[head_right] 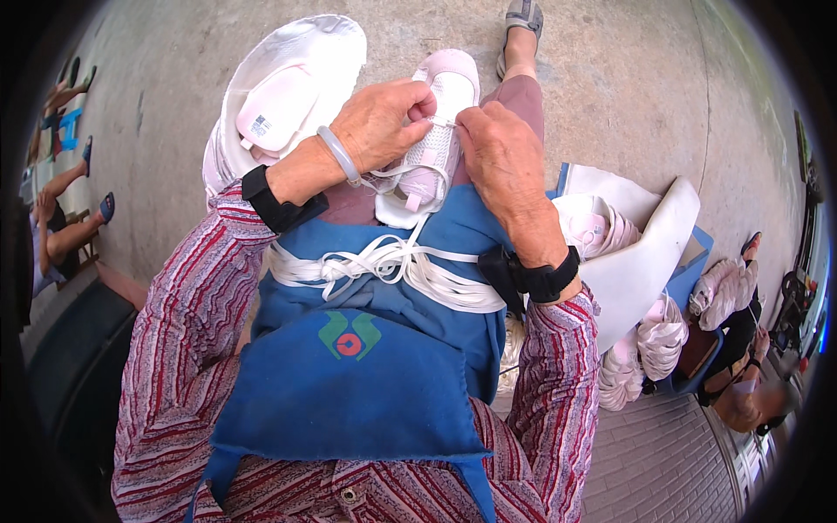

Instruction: The recorder is lacing and tying white shoes outdoors.

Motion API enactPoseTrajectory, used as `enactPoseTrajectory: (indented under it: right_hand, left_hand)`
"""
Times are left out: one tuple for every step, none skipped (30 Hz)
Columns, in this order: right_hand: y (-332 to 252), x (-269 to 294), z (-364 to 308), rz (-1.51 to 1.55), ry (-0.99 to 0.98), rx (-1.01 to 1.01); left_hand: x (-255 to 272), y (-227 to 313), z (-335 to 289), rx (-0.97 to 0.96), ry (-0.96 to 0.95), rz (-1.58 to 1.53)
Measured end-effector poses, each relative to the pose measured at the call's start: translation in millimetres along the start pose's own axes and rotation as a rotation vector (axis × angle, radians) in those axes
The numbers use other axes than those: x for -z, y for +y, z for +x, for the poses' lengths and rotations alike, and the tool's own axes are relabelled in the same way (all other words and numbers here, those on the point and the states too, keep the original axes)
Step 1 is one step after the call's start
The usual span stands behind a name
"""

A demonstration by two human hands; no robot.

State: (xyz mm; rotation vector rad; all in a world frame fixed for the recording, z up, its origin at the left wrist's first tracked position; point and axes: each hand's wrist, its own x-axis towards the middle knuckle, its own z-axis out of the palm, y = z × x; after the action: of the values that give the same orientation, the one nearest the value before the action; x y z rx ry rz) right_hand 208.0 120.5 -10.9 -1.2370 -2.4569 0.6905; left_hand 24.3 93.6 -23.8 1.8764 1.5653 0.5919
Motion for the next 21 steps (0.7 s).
enactPoseTrajectory:
  right_hand:
    - [0.7,-0.6,-0.1,-0.001,0.000,-0.002]
    - [1.5,-1.6,-0.6,-0.035,0.007,0.014]
    - [1.6,-2.4,-0.4,-0.065,0.014,0.032]
    - [1.4,-2.8,-0.2,-0.063,0.014,0.032]
    - [1.0,-3.1,-0.1,-0.070,0.013,0.027]
    - [1.3,-3.7,-0.3,-0.079,0.011,0.021]
    - [1.8,-4.3,-0.4,-0.079,0.009,0.020]
    - [2.3,-4.9,-0.4,-0.060,0.016,0.014]
    - [2.3,-5.2,0.0,-0.039,0.024,0.009]
    - [2.1,-5.1,0.1,-0.038,0.024,0.009]
    - [1.7,-4.5,0.2,-0.032,0.014,0.003]
    - [1.3,-3.7,0.1,-0.026,0.005,-0.004]
    - [0.8,-3.1,0.6,-0.026,0.005,-0.005]
    - [0.0,-2.6,1.1,-0.036,-0.001,-0.002]
    - [-0.5,-2.7,1.3,-0.044,-0.006,0.002]
    - [-0.1,-3.1,0.6,-0.043,-0.007,0.002]
    - [0.9,-3.9,-0.6,-0.053,0.002,-0.007]
    - [1.5,-4.7,-0.9,-0.063,0.009,-0.015]
    - [1.2,-5.3,-0.7,-0.062,0.008,-0.015]
    - [0.8,-5.8,-0.4,-0.063,0.007,-0.014]
    - [0.6,-6.1,-0.4,-0.064,0.007,-0.013]
  left_hand:
    - [-1.3,-0.3,1.0,-0.016,0.002,0.004]
    - [-2.3,-0.5,1.8,-0.031,0.003,0.008]
    - [-1.7,0.2,2.0,-0.030,0.003,0.010]
    - [-0.6,1.3,2.0,-0.056,0.006,0.035]
    - [0.2,1.9,2.0,-0.083,0.010,0.060]
    - [-0.3,1.3,2.0,-0.082,0.009,0.058]
    - [-0.8,0.6,1.9,-0.099,0.017,0.074]
    - [-1.4,-0.1,2.0,-0.116,0.025,0.090]
    - [-1.4,-0.1,2.6,-0.116,0.024,0.090]
    - [-1.7,0.1,3.7,-0.129,0.024,0.097]
    - [-1.9,-0.2,4.4,-0.142,0.023,0.105]
    - [-2.1,-0.5,4.6,-0.141,0.023,0.104]
    - [-2.4,-1.0,4.8,-0.166,0.020,0.124]
    - [-2.8,-1.3,4.8,-0.191,0.017,0.145]
    - [-2.7,-1.2,4.3,-0.190,0.016,0.145]
    - [-2.7,-0.9,3.6,-0.206,0.018,0.182]
    - [-2.7,-0.6,2.9,-0.223,0.021,0.219]
    - [-3.1,-1.0,2.4,-0.221,0.021,0.219]
    - [-3.6,-1.4,1.9,-0.223,0.015,0.233]
    - [-4.1,-1.8,1.4,-0.225,0.010,0.246]
    - [-4.2,-2.0,1.3,-0.224,0.009,0.245]
